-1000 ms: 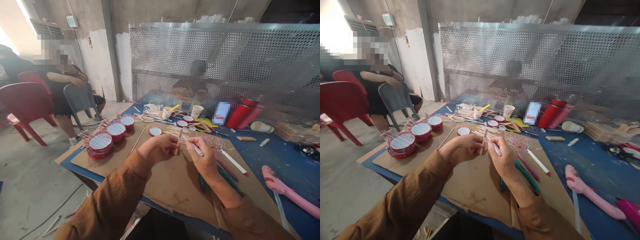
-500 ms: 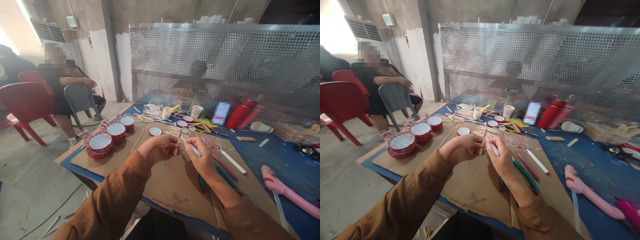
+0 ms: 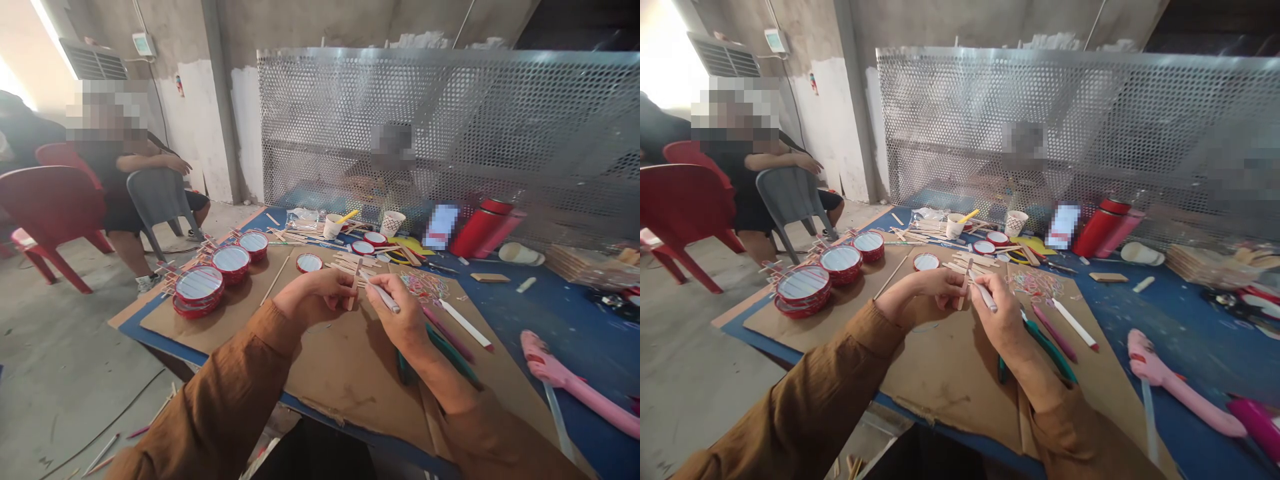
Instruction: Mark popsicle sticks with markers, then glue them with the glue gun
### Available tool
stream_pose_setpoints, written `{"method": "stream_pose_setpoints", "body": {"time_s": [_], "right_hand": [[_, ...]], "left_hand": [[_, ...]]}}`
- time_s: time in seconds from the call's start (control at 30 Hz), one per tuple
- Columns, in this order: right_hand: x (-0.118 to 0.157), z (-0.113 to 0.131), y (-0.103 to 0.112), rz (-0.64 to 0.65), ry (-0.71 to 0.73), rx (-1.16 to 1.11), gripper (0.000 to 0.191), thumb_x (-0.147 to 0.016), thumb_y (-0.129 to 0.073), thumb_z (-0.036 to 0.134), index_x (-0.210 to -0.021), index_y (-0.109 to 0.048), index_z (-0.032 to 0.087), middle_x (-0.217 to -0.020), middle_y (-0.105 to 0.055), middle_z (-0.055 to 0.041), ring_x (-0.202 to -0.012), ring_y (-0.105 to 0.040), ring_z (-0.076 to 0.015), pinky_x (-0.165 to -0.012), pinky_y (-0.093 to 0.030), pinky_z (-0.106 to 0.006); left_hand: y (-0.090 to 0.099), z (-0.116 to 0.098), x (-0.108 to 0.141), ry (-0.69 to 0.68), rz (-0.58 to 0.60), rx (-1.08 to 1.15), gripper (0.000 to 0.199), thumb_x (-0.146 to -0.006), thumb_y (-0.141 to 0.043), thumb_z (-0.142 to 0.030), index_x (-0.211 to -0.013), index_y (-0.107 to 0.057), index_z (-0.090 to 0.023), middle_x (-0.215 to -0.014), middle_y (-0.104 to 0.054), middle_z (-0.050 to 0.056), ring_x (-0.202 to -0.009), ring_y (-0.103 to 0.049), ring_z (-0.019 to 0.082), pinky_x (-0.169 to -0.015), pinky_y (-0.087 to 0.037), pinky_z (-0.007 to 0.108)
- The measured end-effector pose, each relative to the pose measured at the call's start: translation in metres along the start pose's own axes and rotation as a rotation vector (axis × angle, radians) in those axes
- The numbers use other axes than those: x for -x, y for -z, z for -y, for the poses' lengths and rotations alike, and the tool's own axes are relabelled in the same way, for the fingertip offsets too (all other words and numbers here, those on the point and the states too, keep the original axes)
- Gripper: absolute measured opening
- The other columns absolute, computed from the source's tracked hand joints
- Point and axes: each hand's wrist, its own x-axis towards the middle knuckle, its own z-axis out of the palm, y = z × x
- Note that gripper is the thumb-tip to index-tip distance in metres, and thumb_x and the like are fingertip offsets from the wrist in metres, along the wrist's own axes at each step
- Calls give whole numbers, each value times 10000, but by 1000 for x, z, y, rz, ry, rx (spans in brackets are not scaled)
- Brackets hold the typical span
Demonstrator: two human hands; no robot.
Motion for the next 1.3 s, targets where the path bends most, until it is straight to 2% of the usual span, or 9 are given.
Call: {"method": "stream_pose_setpoints", "body": {"time_s": [0.3,0.47,0.63,0.83,1.03,1.3], "right_hand": [[-1,8,2,38,-1,-13,109,-871,-557,344,-857,-597,244,-705,-701,4,-617,-658,-158,-592,-503,-255],[0,6,3,-12,-15,-21,133,-877,-561,361,-876,-599,234,-754,-712,-12,-632,-653,-158,-599,-508,-261],[-1,4,2,-8,5,-9,124,-881,-566,354,-890,-602,235,-791,-722,-21,-676,-672,-169,-634,-516,-273],[0,5,2,-2,4,2,116,-871,-563,349,-849,-595,240,-729,-704,-1,-639,-662,-160,-620,-516,-261],[1,2,5,-45,-31,-28,169,-904,-558,383,-948,-626,235,-791,-730,-26,-678,-697,-180,-628,-543,-279],[-4,1,8,-28,-57,-39,207,-914,-549,407,-909,-674,242,-659,-678,-5,-618,-681,-189,-590,-540,-283]], "left_hand": [[2,-3,2,10,13,-14,172,-879,-600,-269,-756,-541,-164,-634,-619,-24,-496,-529,79,-549,-447,211],[1,-3,2,9,14,-11,182,-895,-553,-260,-745,-562,-156,-651,-628,-14,-501,-521,74,-546,-441,206],[1,-2,2,-2,7,-8,168,-863,-590,-249,-726,-560,-156,-655,-630,-14,-483,-520,77,-539,-436,216],[2,0,1,-7,14,-12,194,-879,-585,-290,-746,-574,-150,-653,-629,-7,-493,-526,79,-524,-435,207],[1,-1,0,-19,28,2,152,-867,-587,-252,-755,-567,-151,-649,-616,-22,-494,-516,66,-527,-434,193],[1,5,1,-18,-17,47,171,-851,-627,-287,-766,-593,-143,-698,-645,-4,-495,-523,71,-515,-428,209]]}}
